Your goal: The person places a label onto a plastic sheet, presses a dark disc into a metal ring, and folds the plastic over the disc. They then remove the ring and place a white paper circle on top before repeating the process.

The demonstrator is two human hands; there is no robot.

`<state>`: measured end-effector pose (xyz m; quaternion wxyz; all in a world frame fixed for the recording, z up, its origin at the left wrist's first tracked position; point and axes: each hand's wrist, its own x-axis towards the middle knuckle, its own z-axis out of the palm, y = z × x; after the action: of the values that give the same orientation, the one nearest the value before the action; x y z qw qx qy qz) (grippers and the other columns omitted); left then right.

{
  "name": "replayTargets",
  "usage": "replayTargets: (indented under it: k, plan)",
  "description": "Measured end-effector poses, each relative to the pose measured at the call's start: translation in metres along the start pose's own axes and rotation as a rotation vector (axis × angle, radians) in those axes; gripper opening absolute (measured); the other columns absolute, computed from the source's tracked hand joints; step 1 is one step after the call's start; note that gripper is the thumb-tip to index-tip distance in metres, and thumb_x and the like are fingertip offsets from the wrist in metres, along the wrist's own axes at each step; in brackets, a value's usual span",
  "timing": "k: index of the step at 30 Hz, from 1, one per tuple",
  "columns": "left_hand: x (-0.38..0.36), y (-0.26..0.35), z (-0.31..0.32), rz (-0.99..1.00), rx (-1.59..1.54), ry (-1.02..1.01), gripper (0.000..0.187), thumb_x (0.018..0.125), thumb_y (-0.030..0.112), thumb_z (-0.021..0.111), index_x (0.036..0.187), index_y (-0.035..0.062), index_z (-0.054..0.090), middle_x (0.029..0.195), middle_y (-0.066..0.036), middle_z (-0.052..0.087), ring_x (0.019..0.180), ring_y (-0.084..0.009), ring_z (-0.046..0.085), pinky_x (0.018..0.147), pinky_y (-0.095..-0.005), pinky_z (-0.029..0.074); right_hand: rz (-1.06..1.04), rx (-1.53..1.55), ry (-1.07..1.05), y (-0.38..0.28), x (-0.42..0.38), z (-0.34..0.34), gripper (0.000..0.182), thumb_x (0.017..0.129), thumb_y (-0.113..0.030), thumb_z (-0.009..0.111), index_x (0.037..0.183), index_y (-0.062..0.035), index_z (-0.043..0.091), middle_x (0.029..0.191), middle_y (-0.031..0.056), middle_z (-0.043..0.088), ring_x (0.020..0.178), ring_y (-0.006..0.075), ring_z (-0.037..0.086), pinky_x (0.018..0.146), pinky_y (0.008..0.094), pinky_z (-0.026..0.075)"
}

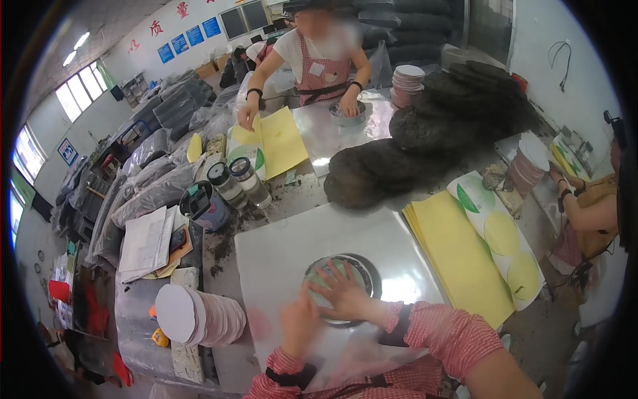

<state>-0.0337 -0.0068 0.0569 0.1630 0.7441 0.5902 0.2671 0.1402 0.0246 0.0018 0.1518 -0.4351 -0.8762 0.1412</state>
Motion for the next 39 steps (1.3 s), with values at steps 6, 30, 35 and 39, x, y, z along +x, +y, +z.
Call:
replayTargets:
  k: [6,30,35,39]
  plan:
    - [-0.039,0.056,-0.001,0.16,0.051,0.014,0.048,0.091,0.007,0.061,0.138,-0.0017,0.054,0.065,-0.014,0.063,0.049,-0.0321,0.059,0.049,-0.0439,0.047,0.189,0.377,0.316,0.019,-0.009,-0.029,0.063,0.095,-0.037,0.055,0.149,-0.006,0.042,0.144,0.0257,0.047,0.135,0.044,0.043,0.116,0.0509,0.031]
    - [-0.149,-0.128,-0.082,0.358,-0.003,-0.542,0.014,0.087,0.028,0.074,0.092,0.0152,0.075,0.101,-0.007,0.068,0.102,-0.0294,0.061,0.093,-0.0448,0.043,-0.309,0.465,0.032,-0.053,-0.16,0.003,0.04,0.073,-0.033,0.087,0.092,-0.005,0.065,0.15,0.0439,0.029,0.136,0.0535,0.041,0.112,0.0504,0.039]
    - [-0.107,-0.075,-0.11,0.051,-0.289,-0.162,0.012,0.091,0.016,0.068,0.099,0.0102,0.073,0.087,-0.012,0.071,0.082,-0.034,0.068,0.071,-0.0405,0.053,-0.022,0.53,-0.343,-0.085,-0.115,0.015,0.051,0.074,-0.033,0.085,0.106,0.002,0.065,0.148,0.0437,0.031,0.132,0.0524,0.045,0.109,0.0479,0.043]
    - [-0.128,-0.064,-0.091,0.176,0.049,-0.428,0.014,0.089,0.018,0.07,0.101,0.0114,0.072,0.09,-0.01,0.072,0.083,-0.0336,0.068,0.075,-0.0418,0.055,0.152,0.296,0.284,-0.032,-0.097,0.003,0.06,0.077,-0.035,0.083,0.121,0.0005,0.062,0.147,0.0428,0.034,0.132,0.054,0.044,0.11,0.0484,0.042]
